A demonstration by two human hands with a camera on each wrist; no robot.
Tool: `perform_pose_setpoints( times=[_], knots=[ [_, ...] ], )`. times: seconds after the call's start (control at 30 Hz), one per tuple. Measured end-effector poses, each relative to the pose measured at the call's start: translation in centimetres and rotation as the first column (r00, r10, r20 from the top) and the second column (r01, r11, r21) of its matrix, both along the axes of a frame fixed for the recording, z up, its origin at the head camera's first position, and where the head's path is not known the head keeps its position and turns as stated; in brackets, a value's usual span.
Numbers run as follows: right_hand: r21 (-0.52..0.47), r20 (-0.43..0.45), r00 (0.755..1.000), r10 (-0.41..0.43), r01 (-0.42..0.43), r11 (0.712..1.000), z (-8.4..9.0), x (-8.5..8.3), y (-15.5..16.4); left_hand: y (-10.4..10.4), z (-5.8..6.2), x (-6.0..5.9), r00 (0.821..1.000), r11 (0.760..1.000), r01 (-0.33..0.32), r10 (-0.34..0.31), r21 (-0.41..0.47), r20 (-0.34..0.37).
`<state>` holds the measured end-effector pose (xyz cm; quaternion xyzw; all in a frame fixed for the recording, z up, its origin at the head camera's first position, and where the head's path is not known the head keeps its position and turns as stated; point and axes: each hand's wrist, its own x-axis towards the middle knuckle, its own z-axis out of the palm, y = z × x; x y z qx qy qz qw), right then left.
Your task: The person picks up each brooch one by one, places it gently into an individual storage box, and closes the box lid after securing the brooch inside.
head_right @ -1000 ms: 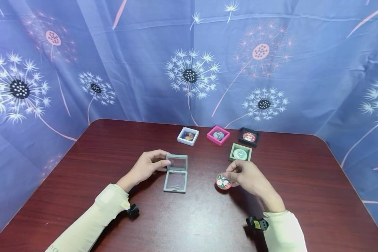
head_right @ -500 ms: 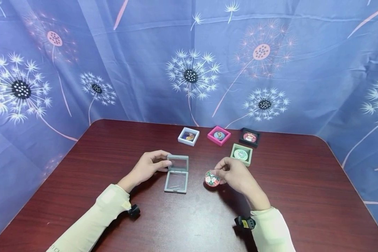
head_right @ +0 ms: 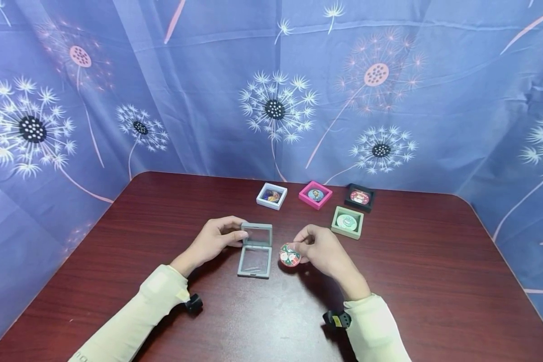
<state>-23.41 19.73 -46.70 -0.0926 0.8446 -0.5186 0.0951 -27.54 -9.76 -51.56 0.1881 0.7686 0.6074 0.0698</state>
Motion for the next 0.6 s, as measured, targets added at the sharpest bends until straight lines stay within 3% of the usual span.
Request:
perform_pose_setpoints(
  times=[0.6],
  knots=[
    [0.029, -0.009, 1.0, -0.011, 0.011, 1.0, -0.6, -0.2, -3.4, 0.1, -0.1, 0.0, 1.0, 1.0, -0.006, 0.006, -0.004, -0.011]
  ],
)
